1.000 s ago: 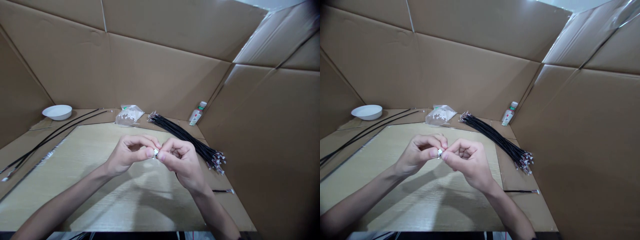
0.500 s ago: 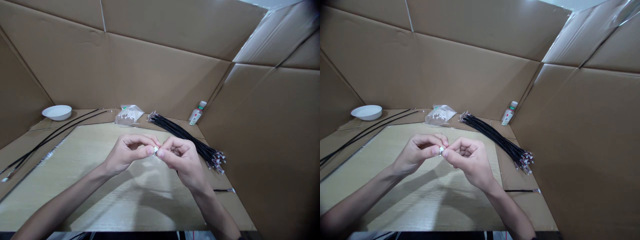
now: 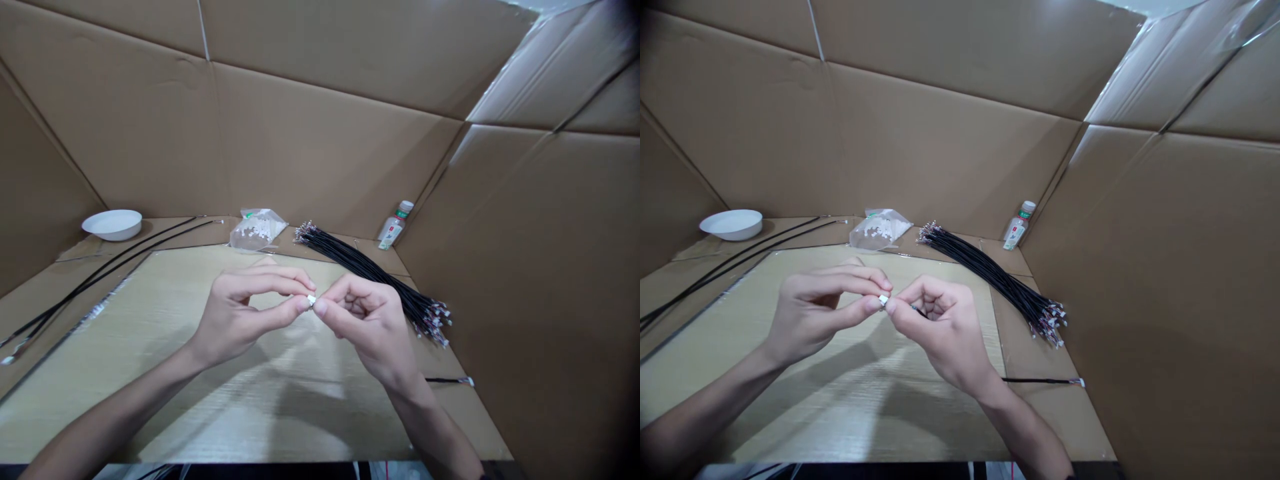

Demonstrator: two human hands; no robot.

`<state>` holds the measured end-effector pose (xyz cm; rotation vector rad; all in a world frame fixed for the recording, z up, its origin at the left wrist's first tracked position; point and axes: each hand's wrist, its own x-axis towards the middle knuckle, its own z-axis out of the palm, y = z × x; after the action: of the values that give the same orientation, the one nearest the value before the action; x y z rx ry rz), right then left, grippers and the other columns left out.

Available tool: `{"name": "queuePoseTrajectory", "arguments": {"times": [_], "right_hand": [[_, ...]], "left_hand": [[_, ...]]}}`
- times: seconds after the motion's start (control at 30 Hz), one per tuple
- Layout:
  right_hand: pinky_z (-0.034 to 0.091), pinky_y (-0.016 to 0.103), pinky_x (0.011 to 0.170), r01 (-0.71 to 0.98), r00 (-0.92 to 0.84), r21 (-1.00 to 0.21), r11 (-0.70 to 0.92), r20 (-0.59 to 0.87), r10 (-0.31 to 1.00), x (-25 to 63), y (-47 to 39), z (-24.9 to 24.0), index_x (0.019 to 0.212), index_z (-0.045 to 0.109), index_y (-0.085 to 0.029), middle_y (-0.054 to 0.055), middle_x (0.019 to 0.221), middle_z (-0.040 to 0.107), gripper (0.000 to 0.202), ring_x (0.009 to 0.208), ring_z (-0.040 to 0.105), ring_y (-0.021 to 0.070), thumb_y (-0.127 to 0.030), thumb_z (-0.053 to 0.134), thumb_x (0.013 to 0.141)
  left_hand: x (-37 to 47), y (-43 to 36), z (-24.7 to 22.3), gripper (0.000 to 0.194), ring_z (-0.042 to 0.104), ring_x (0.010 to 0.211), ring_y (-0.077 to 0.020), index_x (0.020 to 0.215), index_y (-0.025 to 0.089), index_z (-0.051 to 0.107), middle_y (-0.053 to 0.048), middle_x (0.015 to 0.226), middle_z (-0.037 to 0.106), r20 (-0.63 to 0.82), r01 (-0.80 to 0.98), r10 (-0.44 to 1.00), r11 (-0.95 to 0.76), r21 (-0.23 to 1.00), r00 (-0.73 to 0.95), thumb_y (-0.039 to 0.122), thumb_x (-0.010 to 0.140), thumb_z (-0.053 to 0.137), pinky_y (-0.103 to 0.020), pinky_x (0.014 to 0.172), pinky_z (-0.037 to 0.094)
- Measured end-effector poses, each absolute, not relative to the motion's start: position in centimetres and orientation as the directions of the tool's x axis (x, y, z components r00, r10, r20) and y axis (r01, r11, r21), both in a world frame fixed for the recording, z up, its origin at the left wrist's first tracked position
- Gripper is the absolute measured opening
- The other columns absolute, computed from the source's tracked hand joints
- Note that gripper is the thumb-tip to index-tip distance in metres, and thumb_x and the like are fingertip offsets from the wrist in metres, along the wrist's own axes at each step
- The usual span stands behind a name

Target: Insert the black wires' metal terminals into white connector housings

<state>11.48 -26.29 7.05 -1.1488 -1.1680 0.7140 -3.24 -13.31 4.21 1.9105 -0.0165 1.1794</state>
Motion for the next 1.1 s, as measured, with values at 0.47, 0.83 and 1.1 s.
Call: {"name": "queuePoseTrajectory", "arguments": {"times": [0.47, 0.83, 1.1], "right_hand": [[0.047, 0.022, 0.058, 0.471, 0.327, -0.771, 0.429, 0.604, 0.727, 11.1, -26.5, 6.4, 0.092, 0.073, -0.020, -0.002, 0.080, 0.072, 0.008, 0.066, 0.060, 0.0088, -0.013, 0.073, 0.091], [0.051, 0.034, 0.076, 0.932, -0.004, -0.193, 0.306, 0.839, 0.544, 11.7, -26.4, 6.7, 0.089, 0.070, -0.014, 0.005, 0.083, 0.071, 0.008, 0.082, 0.060, 0.0182, -0.007, 0.069, 0.091], [0.051, 0.033, 0.074, 0.967, -0.092, -0.066, 0.246, 0.811, 0.578, 12.3, -26.5, 6.8, 0.078, 0.068, -0.016, 0.002, 0.076, 0.071, 0.012, 0.077, 0.055, 0.0181, -0.006, 0.070, 0.085]], "left_hand": [[-2.0, -13.9, 3.6, 0.015, 0.074, 0.096, -0.0121, 0.089, 0.031, 0.084, 0.003, 0.097, 0.080, 0.561, -0.482, 0.580, -0.303, 0.822, 0.591, 0.017, 0.090, 0.078, -0.022, 0.089, 0.060], [-2.5, -14.4, 4.3, 0.014, 0.072, 0.095, -0.0109, 0.089, 0.025, 0.081, 0.004, 0.097, 0.080, 0.720, -0.312, 0.510, -0.667, 0.677, 0.471, 0.011, 0.087, 0.079, -0.025, 0.093, 0.055], [-2.7, -14.3, 4.5, 0.013, 0.072, 0.093, -0.0119, 0.089, 0.023, 0.081, 0.003, 0.095, 0.081, 0.717, -0.258, 0.464, -0.715, 0.649, 0.520, 0.011, 0.086, 0.080, -0.025, 0.089, 0.054]]}}
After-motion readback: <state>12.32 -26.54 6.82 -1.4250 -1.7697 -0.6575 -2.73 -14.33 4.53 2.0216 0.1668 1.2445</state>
